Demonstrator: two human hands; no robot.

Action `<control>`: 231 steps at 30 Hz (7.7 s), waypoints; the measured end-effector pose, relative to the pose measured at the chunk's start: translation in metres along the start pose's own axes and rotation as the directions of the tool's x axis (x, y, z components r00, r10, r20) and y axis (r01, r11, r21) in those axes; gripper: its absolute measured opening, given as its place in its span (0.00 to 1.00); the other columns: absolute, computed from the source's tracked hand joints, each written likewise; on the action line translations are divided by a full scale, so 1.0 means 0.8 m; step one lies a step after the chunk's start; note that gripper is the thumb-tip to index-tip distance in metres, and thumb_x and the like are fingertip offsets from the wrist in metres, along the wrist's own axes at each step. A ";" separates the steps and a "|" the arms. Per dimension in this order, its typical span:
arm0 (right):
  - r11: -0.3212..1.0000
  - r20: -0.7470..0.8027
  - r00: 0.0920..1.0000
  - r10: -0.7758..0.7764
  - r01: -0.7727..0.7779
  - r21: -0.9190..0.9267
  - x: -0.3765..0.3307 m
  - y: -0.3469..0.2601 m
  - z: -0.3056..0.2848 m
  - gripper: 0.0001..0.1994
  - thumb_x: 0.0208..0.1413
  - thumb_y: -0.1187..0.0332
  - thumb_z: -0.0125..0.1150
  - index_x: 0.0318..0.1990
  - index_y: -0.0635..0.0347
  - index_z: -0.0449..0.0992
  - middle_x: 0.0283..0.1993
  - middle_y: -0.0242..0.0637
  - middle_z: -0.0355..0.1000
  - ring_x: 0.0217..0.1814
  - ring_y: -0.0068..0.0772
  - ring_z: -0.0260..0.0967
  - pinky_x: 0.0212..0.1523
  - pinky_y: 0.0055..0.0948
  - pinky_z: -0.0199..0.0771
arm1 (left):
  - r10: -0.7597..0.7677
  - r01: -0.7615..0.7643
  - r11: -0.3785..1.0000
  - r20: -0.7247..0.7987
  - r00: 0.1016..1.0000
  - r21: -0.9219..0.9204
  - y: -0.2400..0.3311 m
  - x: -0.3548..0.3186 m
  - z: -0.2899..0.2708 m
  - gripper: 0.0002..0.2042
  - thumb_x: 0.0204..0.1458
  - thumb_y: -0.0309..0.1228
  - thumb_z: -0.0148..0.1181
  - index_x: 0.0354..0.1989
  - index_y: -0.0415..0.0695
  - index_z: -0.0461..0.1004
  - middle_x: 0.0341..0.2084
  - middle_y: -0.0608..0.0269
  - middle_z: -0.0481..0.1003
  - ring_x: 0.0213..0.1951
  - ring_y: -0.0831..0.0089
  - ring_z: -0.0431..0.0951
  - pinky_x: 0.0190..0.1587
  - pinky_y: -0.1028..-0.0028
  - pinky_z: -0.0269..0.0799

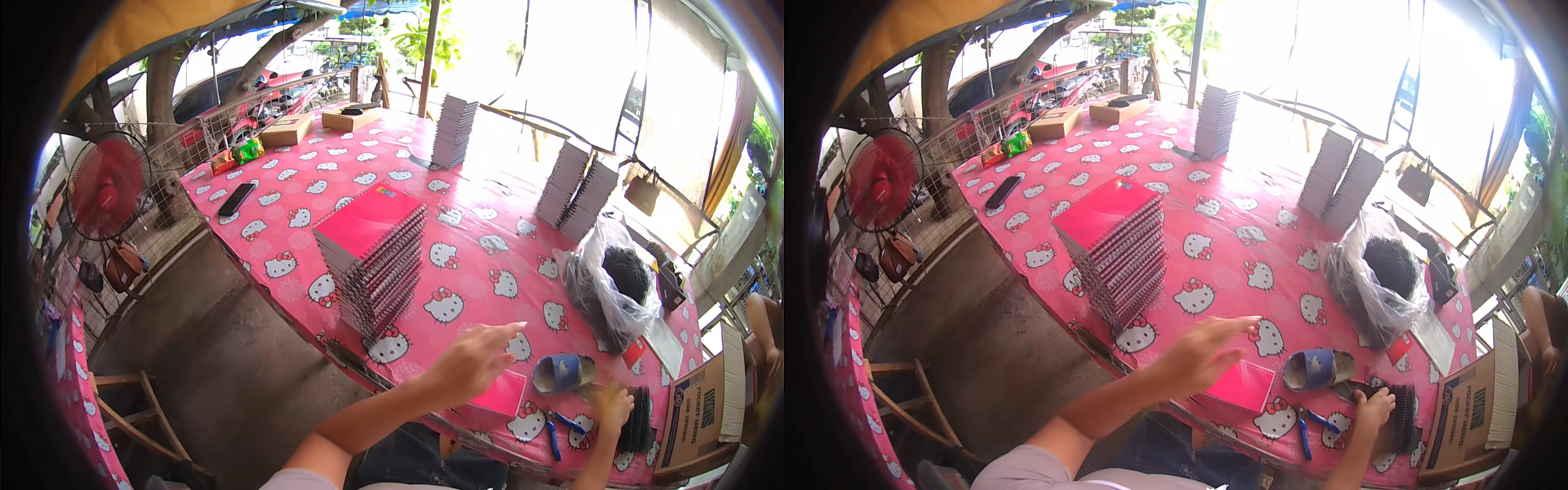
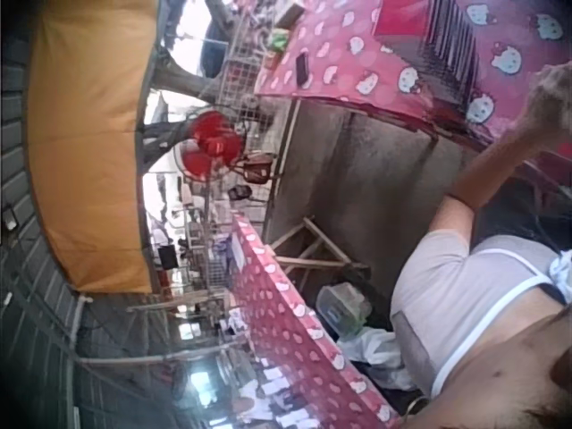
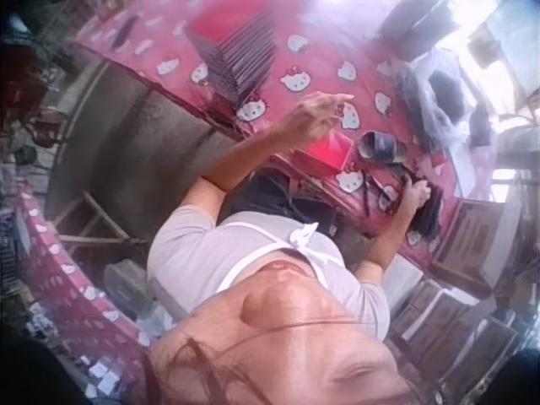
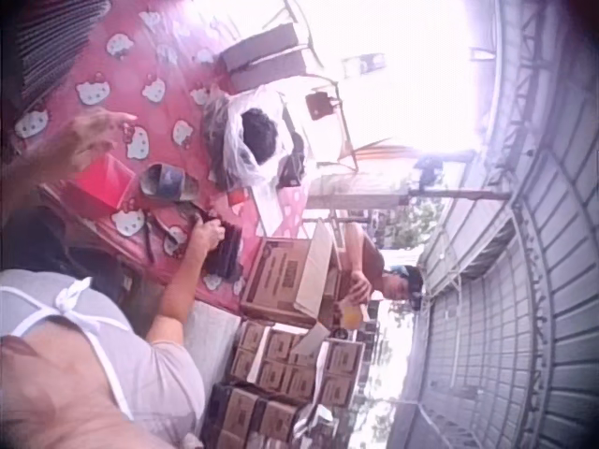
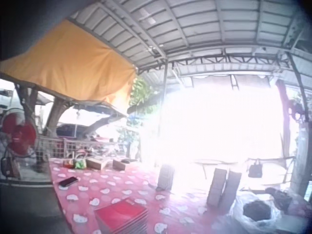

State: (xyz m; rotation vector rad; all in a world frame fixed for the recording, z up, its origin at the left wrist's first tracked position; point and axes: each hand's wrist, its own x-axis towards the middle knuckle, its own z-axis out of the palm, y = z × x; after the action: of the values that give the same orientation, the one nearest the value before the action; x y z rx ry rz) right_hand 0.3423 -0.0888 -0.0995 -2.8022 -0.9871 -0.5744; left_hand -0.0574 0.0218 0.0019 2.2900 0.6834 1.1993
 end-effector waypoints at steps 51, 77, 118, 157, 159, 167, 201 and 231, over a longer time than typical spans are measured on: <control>0.401 -0.231 0.789 -0.569 0.511 0.760 -0.135 -0.179 -0.143 0.09 0.42 0.71 0.56 0.34 0.56 0.71 0.37 0.42 0.69 0.43 0.44 0.70 0.34 0.39 0.74 | 0.070 -0.053 0.964 -0.057 0.996 0.259 0.042 -0.022 0.061 0.06 0.44 0.28 0.67 0.30 0.41 0.80 0.27 0.57 0.78 0.32 0.61 0.77 0.39 0.64 0.72; 0.415 -0.381 0.786 -0.486 0.592 0.691 -0.151 -0.150 -0.180 0.13 0.39 0.69 0.58 0.35 0.59 0.75 0.35 0.42 0.73 0.33 0.46 0.73 0.30 0.41 0.73 | 0.012 -0.014 0.995 0.022 1.000 0.095 0.013 -0.034 0.083 0.08 0.44 0.28 0.69 0.31 0.37 0.80 0.26 0.56 0.79 0.29 0.66 0.79 0.36 0.70 0.75; 0.454 0.087 0.541 -0.837 0.595 0.663 0.034 -0.062 -0.037 0.30 0.38 0.69 0.68 0.54 0.57 0.68 0.57 0.44 0.65 0.61 0.49 0.61 0.57 0.39 0.66 | 0.014 -0.012 0.987 -0.010 1.000 0.160 0.022 -0.013 0.074 0.13 0.33 0.30 0.73 0.29 0.45 0.79 0.27 0.65 0.78 0.35 0.68 0.75 0.44 0.67 0.63; 0.795 0.035 0.832 -0.553 0.515 0.319 -0.001 -0.123 -0.037 0.19 0.47 0.70 0.60 0.49 0.62 0.67 0.57 0.51 0.63 0.58 0.53 0.63 0.51 0.45 0.70 | -0.442 0.298 0.524 0.044 0.896 -0.798 -0.041 -0.055 0.046 0.06 0.47 0.18 0.64 0.34 0.37 0.77 0.32 0.61 0.79 0.35 0.77 0.79 0.38 0.79 0.78; 0.672 -0.014 0.764 -0.645 0.576 0.465 -0.017 -0.095 -0.020 0.30 0.45 0.65 0.65 0.56 0.67 0.62 0.62 0.58 0.56 0.66 0.58 0.52 0.65 0.44 0.53 | -0.405 0.286 0.604 0.022 0.914 -0.744 -0.029 -0.046 0.053 0.07 0.46 0.18 0.65 0.34 0.37 0.76 0.32 0.60 0.79 0.36 0.77 0.79 0.39 0.78 0.77; 0.778 0.156 0.789 -0.594 0.515 0.359 -0.184 -0.004 -0.075 0.36 0.55 0.51 0.56 0.63 0.70 0.55 0.63 0.57 0.54 0.66 0.59 0.51 0.66 0.45 0.49 | 0.148 -0.167 0.980 -0.161 0.976 -0.112 0.024 -0.107 0.083 0.12 0.44 0.19 0.63 0.38 0.39 0.75 0.39 0.53 0.76 0.41 0.60 0.78 0.45 0.66 0.74; 0.090 0.486 0.267 -0.832 -0.800 0.593 -0.186 -0.085 -0.165 0.15 0.58 0.61 0.54 0.45 0.65 0.72 0.39 0.43 0.74 0.40 0.36 0.72 0.38 0.34 0.71 | 0.200 -0.226 0.970 -0.235 0.951 -0.090 0.027 -0.081 0.080 0.11 0.35 0.16 0.65 0.29 0.37 0.73 0.30 0.56 0.77 0.35 0.58 0.78 0.38 0.64 0.74; 0.419 0.109 0.786 -0.609 0.201 0.885 -0.099 -0.164 0.004 0.25 0.43 0.55 0.73 0.42 0.67 0.74 0.35 0.49 0.75 0.35 0.41 0.72 0.37 0.36 0.75 | -0.137 0.113 0.988 -0.913 0.385 -0.101 -0.112 0.037 -0.207 0.16 0.55 0.27 0.53 0.51 0.37 0.65 0.41 0.58 0.74 0.45 0.72 0.73 0.50 0.71 0.66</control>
State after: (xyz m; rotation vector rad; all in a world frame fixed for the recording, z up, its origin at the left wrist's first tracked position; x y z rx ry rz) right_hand 0.2046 -0.0312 -0.1356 -1.7559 -1.5325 0.4709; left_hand -0.2011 0.1366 0.0505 1.2796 1.1604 2.3854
